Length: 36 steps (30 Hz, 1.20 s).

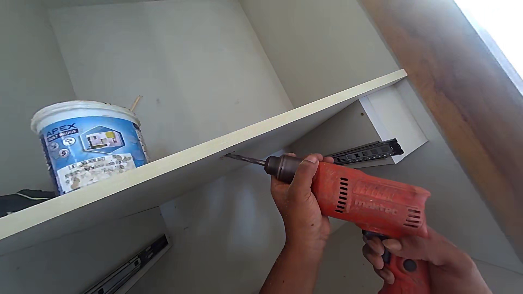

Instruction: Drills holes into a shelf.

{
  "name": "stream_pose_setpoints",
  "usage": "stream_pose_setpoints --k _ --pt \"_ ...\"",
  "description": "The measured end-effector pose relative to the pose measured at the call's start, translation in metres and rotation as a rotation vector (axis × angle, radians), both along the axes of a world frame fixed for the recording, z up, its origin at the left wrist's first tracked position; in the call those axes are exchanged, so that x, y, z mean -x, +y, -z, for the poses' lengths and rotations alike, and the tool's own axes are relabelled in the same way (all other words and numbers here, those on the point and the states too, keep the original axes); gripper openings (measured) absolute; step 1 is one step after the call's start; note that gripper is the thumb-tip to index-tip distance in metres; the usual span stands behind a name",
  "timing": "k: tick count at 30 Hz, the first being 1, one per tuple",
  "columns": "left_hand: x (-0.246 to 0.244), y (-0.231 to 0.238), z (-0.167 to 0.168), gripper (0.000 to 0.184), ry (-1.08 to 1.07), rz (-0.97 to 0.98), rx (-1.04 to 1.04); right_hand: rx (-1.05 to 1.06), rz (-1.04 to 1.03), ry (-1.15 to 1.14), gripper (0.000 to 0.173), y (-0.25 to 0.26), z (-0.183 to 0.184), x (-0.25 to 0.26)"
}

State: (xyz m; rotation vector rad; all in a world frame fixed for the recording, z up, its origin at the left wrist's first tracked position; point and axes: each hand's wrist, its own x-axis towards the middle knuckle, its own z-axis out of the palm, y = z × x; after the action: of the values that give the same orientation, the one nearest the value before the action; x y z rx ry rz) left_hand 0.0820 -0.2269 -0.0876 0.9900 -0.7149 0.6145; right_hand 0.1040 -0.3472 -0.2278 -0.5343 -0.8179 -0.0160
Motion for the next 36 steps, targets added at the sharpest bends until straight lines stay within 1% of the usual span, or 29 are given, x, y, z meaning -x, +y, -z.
stream_pose_setpoints --k 5,9,16,22,30,36 --pt "-0.002 0.000 -0.001 0.021 0.006 0.006 0.024 -0.002 -0.022 0.002 0.028 0.000 -0.002 -0.002" --pt "-0.002 -0.002 -0.002 0.016 -0.015 0.009 0.011 -0.002 -0.015 -0.024 0.028 -0.004 -0.003 -0.003" --pt "-0.004 -0.003 -0.003 0.013 -0.011 0.000 0.025 -0.005 -0.017 -0.038 0.026 -0.004 -0.003 -0.007" --pt "-0.004 -0.002 -0.002 0.015 0.014 -0.003 0.029 0.012 -0.056 -0.041 0.027 -0.003 -0.002 -0.010" --pt "-0.002 -0.004 -0.006 0.017 0.008 0.016 0.038 0.055 -0.015 -0.079 0.023 -0.010 -0.010 -0.009" --pt "-0.001 -0.001 -0.008 0.018 -0.023 0.042 0.045 0.034 0.065 -0.109 0.025 -0.006 -0.010 -0.009"
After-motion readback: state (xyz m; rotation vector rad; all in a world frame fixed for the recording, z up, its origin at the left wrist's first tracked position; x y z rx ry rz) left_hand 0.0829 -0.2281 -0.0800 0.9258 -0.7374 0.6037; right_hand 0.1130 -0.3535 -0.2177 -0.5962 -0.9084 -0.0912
